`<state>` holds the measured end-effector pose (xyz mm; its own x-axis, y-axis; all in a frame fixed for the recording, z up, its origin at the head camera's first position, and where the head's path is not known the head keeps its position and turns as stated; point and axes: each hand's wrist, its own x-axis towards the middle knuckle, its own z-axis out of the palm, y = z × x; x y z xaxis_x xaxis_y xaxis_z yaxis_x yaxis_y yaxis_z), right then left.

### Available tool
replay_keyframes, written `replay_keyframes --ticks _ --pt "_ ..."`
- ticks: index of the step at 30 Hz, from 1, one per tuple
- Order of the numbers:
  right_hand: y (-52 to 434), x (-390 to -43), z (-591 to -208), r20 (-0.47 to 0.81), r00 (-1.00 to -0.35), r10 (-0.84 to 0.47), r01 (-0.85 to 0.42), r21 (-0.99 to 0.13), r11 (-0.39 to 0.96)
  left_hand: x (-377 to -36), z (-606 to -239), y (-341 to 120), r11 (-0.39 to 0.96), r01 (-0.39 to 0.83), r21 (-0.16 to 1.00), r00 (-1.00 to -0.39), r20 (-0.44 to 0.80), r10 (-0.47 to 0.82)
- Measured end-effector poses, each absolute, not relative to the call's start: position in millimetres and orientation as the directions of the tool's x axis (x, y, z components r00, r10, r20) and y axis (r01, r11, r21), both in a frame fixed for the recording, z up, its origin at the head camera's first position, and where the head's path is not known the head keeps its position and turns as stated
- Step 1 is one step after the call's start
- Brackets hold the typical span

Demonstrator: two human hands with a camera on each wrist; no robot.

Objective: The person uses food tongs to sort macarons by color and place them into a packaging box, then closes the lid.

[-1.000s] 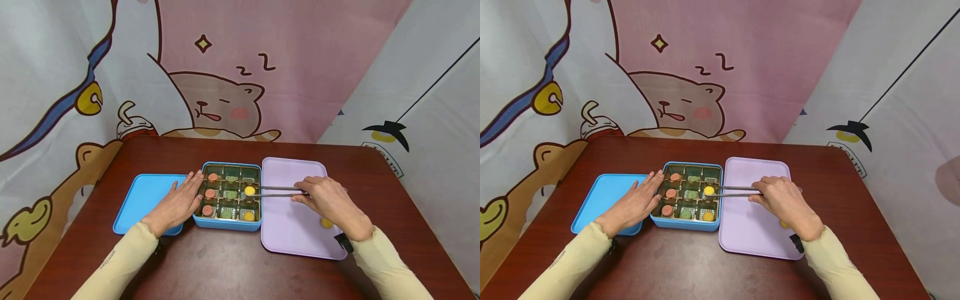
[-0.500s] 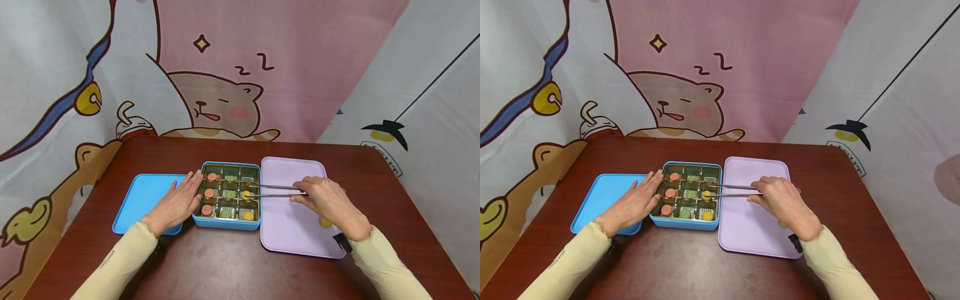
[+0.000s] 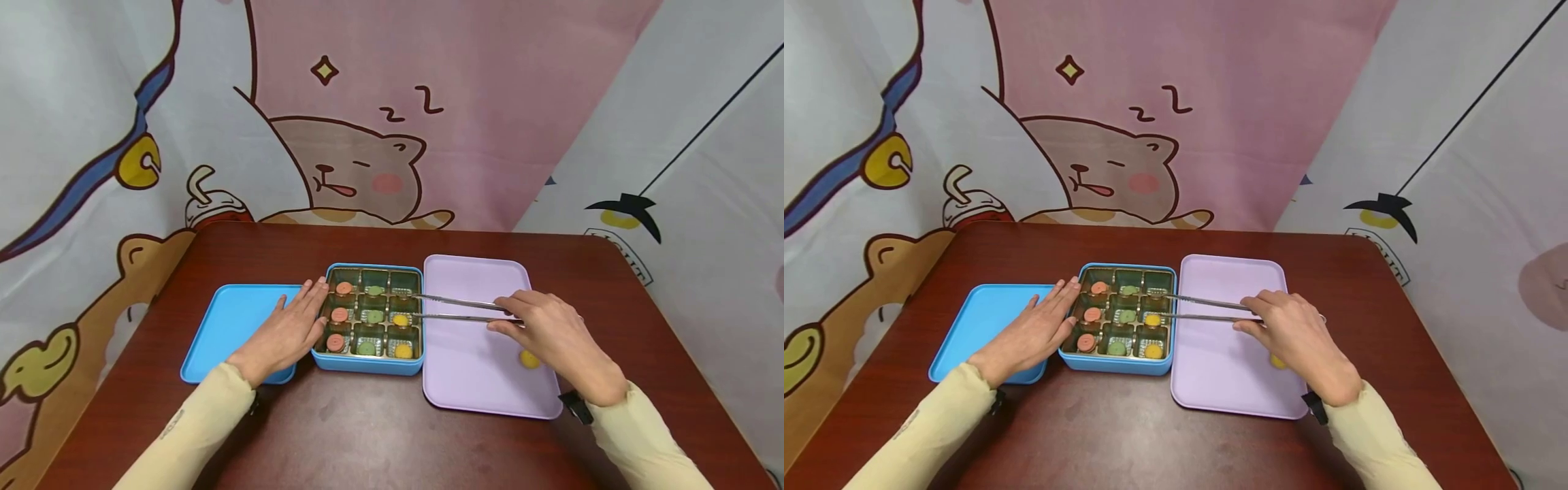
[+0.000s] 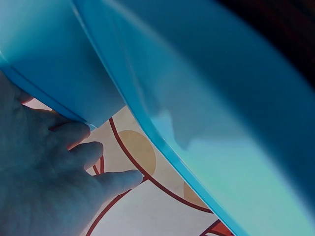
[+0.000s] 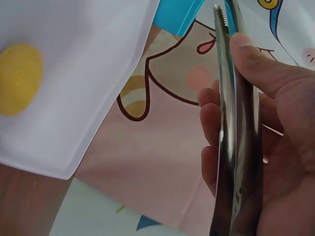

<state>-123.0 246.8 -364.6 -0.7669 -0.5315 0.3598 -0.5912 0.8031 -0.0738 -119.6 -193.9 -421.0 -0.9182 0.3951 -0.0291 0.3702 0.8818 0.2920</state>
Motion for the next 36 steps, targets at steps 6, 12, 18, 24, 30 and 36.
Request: replay_keyframes --ticks 6,12,18,24,30,36 --pt "264.6 -111.8 -365.1 0.419 -0.771 -0.480 -0.568 -0.109 0.816 -119.3 -421.5 -195.5 0.878 0.382 0.289 -0.915 -0.018 0.404" --pt "286.4 -100.1 -366.6 0.436 -0.781 -0.447 -0.551 -0.144 0.822 -119.3 -420.8 -195.1 0.882 0.372 0.289 -0.917 -0.032 0.397" --pt "305.0 -88.3 -370.0 0.384 -0.823 -0.418 -0.515 -0.196 0.834 -119.8 -420.9 -194.8 0.879 0.374 0.295 -0.916 -0.033 0.401" --pt "320.8 -79.2 -372.4 0.335 -0.873 -0.354 -0.441 -0.235 0.866 -119.6 -421.2 -194.5 0.877 0.382 0.292 -0.914 -0.026 0.406" --pt "334.2 -72.8 -376.4 0.303 -0.902 -0.308 -0.384 -0.235 0.893 -119.7 -421.5 -194.8 0.877 0.381 0.292 -0.913 -0.028 0.406" --pt "348.1 -67.2 -379.7 0.265 -0.929 -0.260 -0.321 -0.222 0.921 -119.8 -421.5 -195.6 0.876 0.380 0.296 -0.913 -0.031 0.406"
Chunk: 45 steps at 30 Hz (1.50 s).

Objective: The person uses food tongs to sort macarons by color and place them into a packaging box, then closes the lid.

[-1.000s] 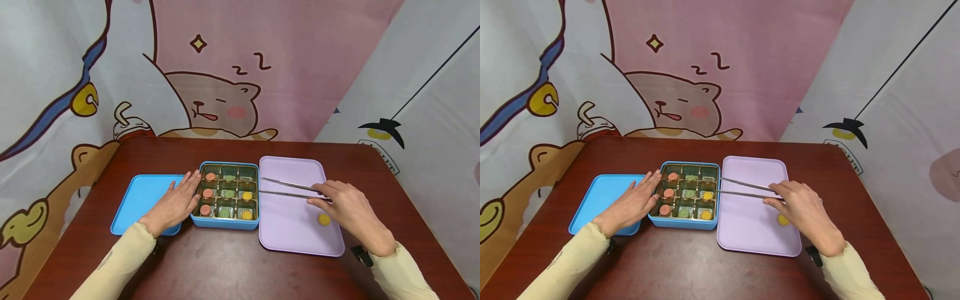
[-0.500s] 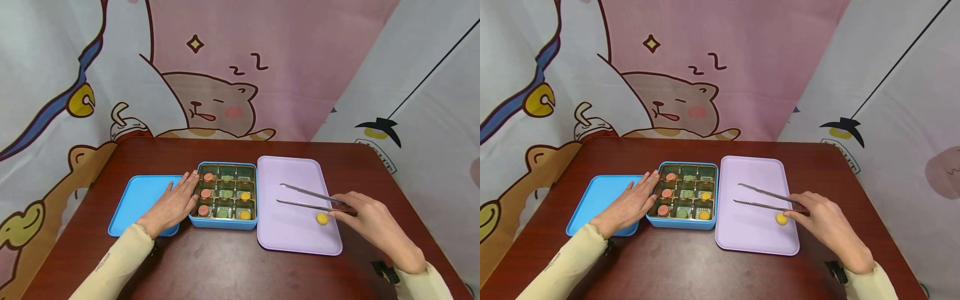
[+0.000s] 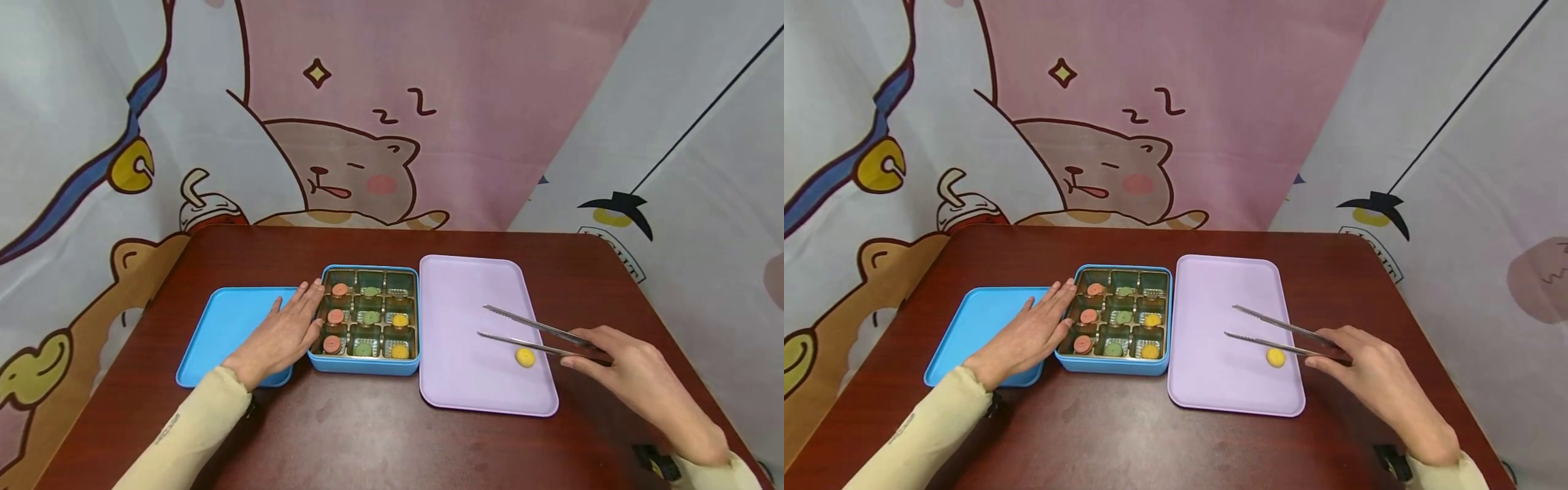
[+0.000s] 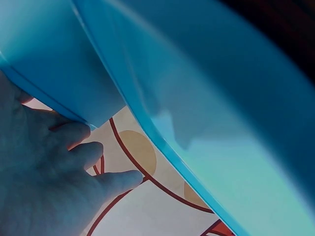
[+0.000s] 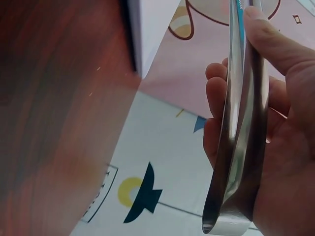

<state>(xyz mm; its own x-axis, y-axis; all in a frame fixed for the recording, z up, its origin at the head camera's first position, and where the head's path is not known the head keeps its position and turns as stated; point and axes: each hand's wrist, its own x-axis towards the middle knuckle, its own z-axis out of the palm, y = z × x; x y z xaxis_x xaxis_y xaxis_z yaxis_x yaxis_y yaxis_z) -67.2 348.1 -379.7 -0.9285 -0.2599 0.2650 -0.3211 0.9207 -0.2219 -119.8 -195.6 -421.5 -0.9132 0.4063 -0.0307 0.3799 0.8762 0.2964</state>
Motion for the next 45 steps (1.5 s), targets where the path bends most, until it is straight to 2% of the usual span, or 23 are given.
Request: replay_keyframes --ticks 13,26,33,39,45 --pt "376.2 -58.8 -391.3 0.294 -0.922 -0.253 -0.316 -0.191 0.929 -118.1 -422.4 -196.6 0.875 0.382 0.298 -0.913 -0.024 0.407" --pt "402.2 -41.8 -398.0 0.175 -0.968 -0.182 -0.212 -0.168 0.963 -118.7 -422.8 -194.6 0.878 0.379 0.292 -0.913 -0.037 0.406" --pt "409.3 -34.2 -403.1 0.157 -0.970 -0.187 -0.213 -0.166 0.963 -117.0 -423.9 -195.0 0.875 0.381 0.299 -0.912 -0.033 0.408" --pt "412.6 -32.5 -403.6 0.077 -0.988 -0.137 -0.148 -0.167 0.975 -116.7 -424.4 -194.9 0.874 0.379 0.303 -0.912 -0.036 0.408" --pt "416.8 -34.9 -401.9 0.120 -0.976 -0.180 -0.196 -0.136 0.971 -119.3 -423.9 -195.2 0.875 0.386 0.293 -0.913 -0.017 0.408"
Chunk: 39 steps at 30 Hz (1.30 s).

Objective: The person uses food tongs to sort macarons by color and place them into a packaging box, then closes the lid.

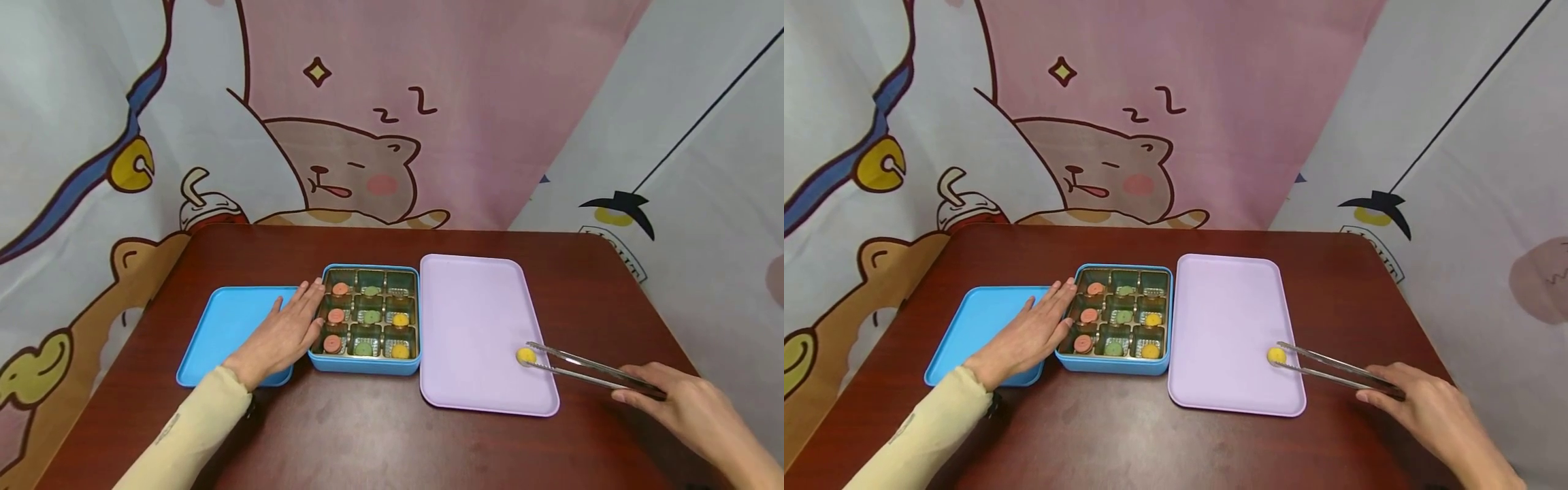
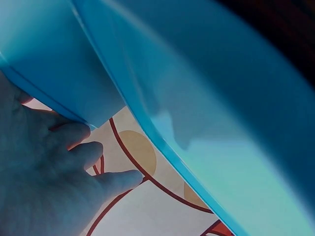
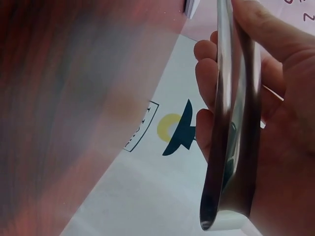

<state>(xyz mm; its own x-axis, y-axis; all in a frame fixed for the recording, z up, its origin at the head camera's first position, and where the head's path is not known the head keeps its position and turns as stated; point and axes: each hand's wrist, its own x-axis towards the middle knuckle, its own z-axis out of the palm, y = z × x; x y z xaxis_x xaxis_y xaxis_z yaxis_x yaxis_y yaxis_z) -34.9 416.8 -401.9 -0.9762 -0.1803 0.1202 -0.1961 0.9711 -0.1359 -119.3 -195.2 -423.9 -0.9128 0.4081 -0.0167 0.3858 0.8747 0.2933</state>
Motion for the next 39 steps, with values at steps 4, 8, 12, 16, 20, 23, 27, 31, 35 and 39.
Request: replay_keyframes --ticks 4,8,12,16,20,23,27,31,35,39 --pt "415.5 -40.8 -396.3 0.043 -0.986 -0.163 -0.167 -0.121 0.978 -119.5 -422.7 -195.5 0.875 0.385 0.294 -0.913 -0.016 0.407" --pt "414.9 -42.7 -394.2 -0.007 -0.988 -0.153 -0.151 -0.112 0.982 -119.2 -423.2 -195.5 0.876 0.384 0.292 -0.914 -0.016 0.406" --pt "415.5 -42.9 -394.7 0.008 -0.987 -0.163 -0.163 -0.104 0.981 -119.8 -422.9 -194.9 0.876 0.384 0.292 -0.915 -0.009 0.404" --pt "415.0 -43.1 -396.8 0.077 -0.978 -0.193 -0.200 -0.095 0.975 -120.2 -422.3 -195.5 0.875 0.386 0.292 -0.914 -0.006 0.405" --pt "411.6 -45.4 -398.1 0.108 -0.972 -0.207 -0.217 -0.097 0.971 -119.4 -421.5 -195.8 0.875 0.386 0.293 -0.915 -0.002 0.404" --pt "406.4 -48.3 -398.8 0.106 -0.971 -0.214 -0.224 -0.103 0.969 -118.6 -421.2 -195.7 0.874 0.383 0.298 -0.915 -0.005 0.403" --pt "398.1 -53.8 -400.0 0.148 -0.959 -0.242 -0.260 -0.111 0.959 -118.8 -421.6 -194.9 0.877 0.375 0.300 -0.917 -0.020 0.398" --pt "388.8 -62.0 -400.0 0.198 -0.940 -0.280 -0.306 -0.120 0.944 -119.2 -423.0 -195.3 0.881 0.370 0.296 -0.919 -0.022 0.394" --pt "381.0 -68.0 -396.6 0.251 -0.916 -0.313 -0.352 -0.128 0.927 -119.7 -423.0 -194.7 0.879 0.376 0.293 -0.917 -0.015 0.398" --pt "373.3 -73.7 -393.8 0.281 -0.900 -0.333 -0.378 -0.124 0.918 -119.2 -422.9 -194.5 0.880 0.378 0.288 -0.917 -0.012 0.398"
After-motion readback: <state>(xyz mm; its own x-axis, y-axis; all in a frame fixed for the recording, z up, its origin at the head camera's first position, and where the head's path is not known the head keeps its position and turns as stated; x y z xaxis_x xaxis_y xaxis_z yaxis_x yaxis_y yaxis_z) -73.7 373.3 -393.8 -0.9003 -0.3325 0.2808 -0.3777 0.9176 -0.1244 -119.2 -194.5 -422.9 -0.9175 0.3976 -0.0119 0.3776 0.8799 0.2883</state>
